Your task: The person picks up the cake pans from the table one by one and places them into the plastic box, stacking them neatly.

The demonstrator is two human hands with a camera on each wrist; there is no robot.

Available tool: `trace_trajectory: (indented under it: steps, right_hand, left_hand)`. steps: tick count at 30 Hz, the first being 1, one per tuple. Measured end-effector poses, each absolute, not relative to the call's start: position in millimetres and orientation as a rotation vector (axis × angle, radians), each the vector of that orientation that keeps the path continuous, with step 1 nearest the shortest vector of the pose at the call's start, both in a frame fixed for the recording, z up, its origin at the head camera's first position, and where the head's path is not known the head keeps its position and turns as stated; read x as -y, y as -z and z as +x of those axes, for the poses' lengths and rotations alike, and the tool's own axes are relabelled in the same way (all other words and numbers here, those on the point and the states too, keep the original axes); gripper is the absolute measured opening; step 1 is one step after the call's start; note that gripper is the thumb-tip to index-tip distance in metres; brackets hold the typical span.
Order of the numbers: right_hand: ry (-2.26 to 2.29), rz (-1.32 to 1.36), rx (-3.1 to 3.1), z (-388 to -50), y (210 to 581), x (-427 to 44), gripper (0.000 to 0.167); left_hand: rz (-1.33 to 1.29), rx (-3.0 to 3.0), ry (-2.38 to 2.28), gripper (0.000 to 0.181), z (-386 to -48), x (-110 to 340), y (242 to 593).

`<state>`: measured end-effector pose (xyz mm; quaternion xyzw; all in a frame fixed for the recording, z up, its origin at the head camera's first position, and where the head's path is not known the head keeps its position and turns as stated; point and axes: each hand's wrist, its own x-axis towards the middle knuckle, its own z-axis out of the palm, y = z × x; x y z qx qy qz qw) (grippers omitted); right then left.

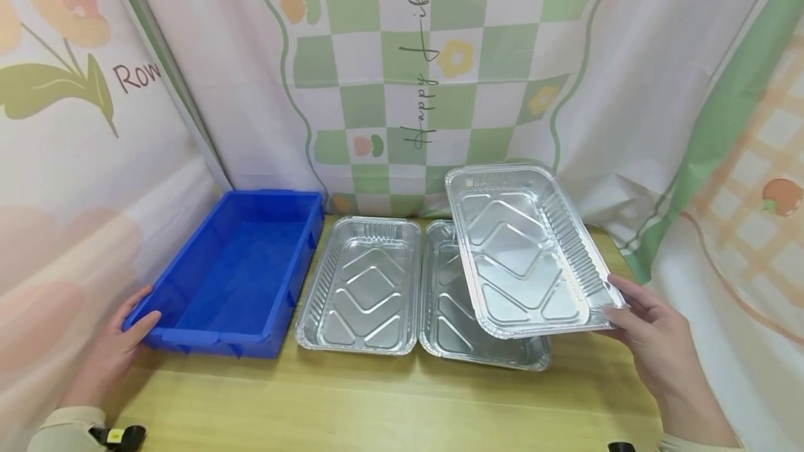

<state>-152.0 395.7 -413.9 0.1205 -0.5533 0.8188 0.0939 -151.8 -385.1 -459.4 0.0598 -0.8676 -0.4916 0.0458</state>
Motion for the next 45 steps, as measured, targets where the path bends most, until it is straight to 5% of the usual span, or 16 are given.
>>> trace_trajectory:
  steps: [45]
  right_hand:
    - [-2.32,0.468,1.942,-181.1,401.3,-285.2,0.045]
  left_hand:
    - [0.229,2.753,1.404,0.076,-152.2,386.9,455.4]
